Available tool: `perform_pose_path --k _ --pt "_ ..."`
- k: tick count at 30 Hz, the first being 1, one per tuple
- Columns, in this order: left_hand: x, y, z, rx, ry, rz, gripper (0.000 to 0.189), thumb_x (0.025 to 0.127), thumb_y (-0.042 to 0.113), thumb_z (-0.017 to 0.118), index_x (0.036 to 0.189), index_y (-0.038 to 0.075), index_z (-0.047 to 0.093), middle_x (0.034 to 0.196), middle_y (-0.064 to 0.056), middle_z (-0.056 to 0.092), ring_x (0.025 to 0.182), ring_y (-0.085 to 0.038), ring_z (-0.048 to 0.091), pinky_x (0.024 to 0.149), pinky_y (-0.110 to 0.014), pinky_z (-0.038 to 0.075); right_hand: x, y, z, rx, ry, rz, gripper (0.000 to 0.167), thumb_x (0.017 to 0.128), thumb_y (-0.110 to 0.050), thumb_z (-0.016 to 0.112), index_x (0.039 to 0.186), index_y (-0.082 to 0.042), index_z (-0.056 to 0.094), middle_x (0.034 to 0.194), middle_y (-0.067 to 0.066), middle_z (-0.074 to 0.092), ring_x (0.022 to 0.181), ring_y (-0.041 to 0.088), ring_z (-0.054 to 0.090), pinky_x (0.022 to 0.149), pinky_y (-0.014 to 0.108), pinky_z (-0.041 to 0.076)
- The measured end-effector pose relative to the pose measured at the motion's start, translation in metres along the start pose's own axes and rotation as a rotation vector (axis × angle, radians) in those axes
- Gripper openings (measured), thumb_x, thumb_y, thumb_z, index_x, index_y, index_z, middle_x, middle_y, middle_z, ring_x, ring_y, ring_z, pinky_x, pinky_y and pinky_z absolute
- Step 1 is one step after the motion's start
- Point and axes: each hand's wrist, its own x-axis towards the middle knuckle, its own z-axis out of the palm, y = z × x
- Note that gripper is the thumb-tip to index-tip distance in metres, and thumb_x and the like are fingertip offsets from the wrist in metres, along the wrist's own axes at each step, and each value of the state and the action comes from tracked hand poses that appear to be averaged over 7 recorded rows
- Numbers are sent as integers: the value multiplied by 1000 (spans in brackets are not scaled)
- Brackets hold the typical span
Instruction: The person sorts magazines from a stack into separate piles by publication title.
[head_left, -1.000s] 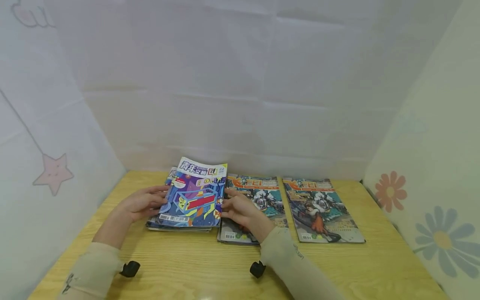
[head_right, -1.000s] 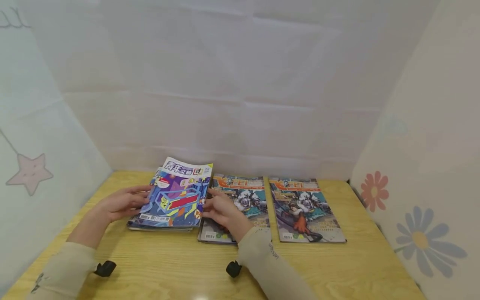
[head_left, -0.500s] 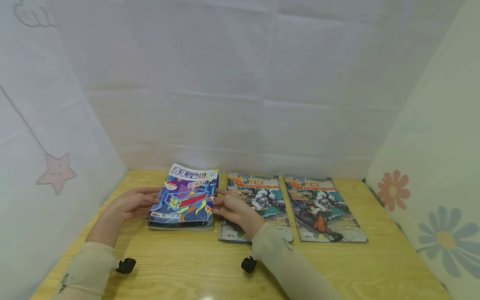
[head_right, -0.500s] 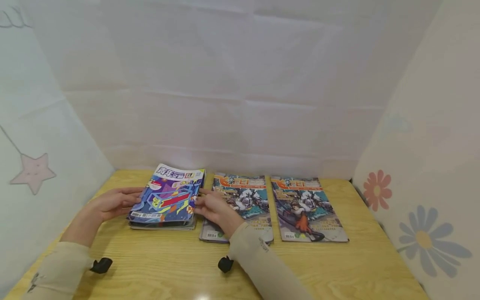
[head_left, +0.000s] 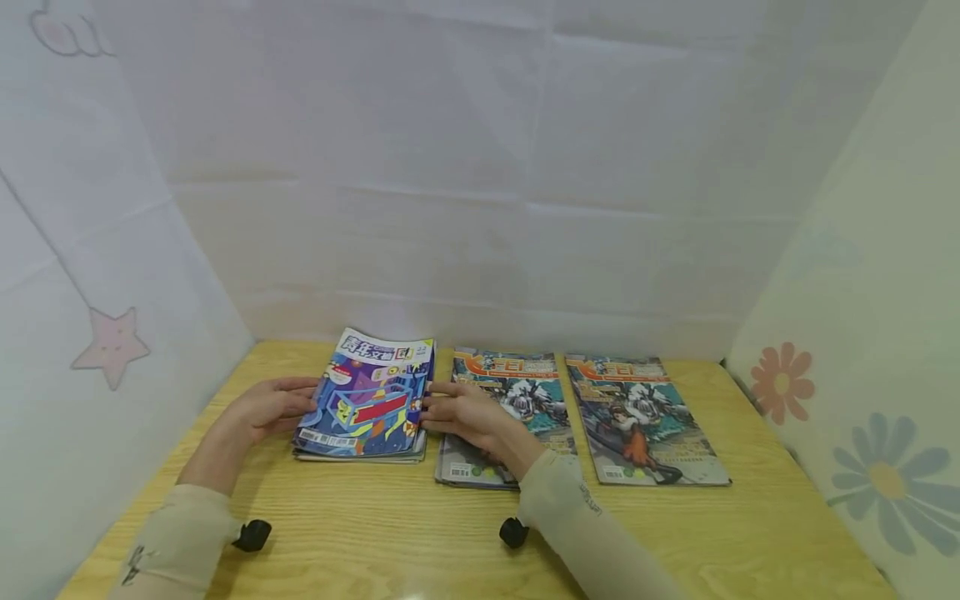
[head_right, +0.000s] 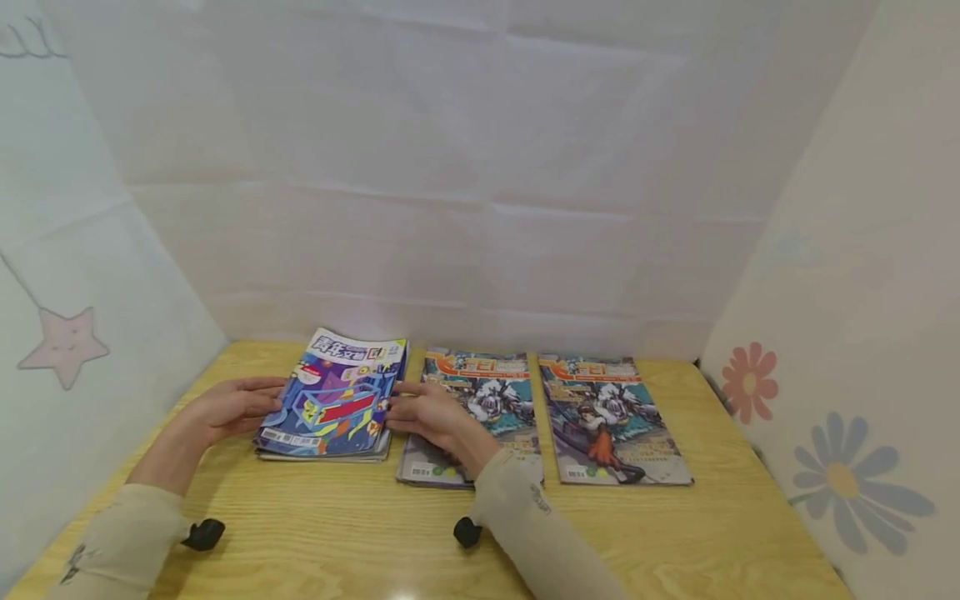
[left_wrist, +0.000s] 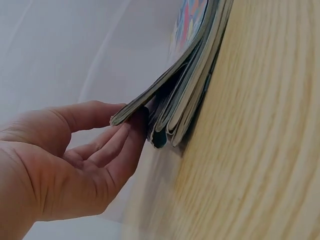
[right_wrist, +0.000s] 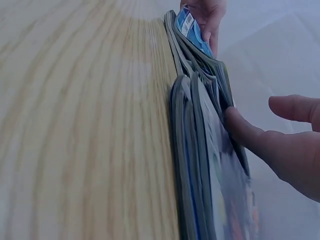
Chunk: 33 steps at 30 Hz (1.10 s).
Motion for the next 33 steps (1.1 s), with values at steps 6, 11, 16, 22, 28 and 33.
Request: perform_pose_path --k 6,11,16,22,28,33 --pt "-6 4 4 93 46 -3 65 100 9 65 154 -8 33 140 -27 55 106 -22 67 89 -39 56 -21 -11 2 -81 -44 -23 63 103 2 55 158 2 27 156 25 37 134 40 48 112 54 33" --pt "-9 5 9 212 86 17 66 98 22 70 150 -9 41 136 -26 59 106 -25 67 92 -43 54 -39 -17 1 -146 -32 -55 59 102 -2 59 156 1 34 151 25 44 131 43 51 108 52 40" --pt "-10 10 16 322 149 40 61 101 28 66 146 -9 47 135 -27 57 111 -30 63 95 -47 52 -64 -25 -2 -226 -57 -85 55 104 -4 57 155 -1 36 148 26 48 126 46 54 102 54 46" --pt "-13 18 20 377 272 84 55 104 32 58 142 -7 52 140 -31 51 113 -39 61 94 -50 52 -91 -36 -4 -309 -18 -104 48 105 -8 56 152 -8 45 141 21 56 122 43 58 101 56 46" --pt "-19 28 27 322 290 148 57 104 38 57 144 -4 52 140 -28 53 114 -39 62 92 -43 54 -108 -41 -10 -413 55 -131 46 105 -15 58 150 -6 49 138 20 58 118 39 61 99 61 46" --pt "-20 41 43 232 240 190 64 101 47 61 145 1 53 137 -23 58 116 -38 61 91 -36 54 -121 -43 -17 -432 134 -154 39 103 -15 61 142 -7 57 133 20 60 116 40 61 100 59 46"
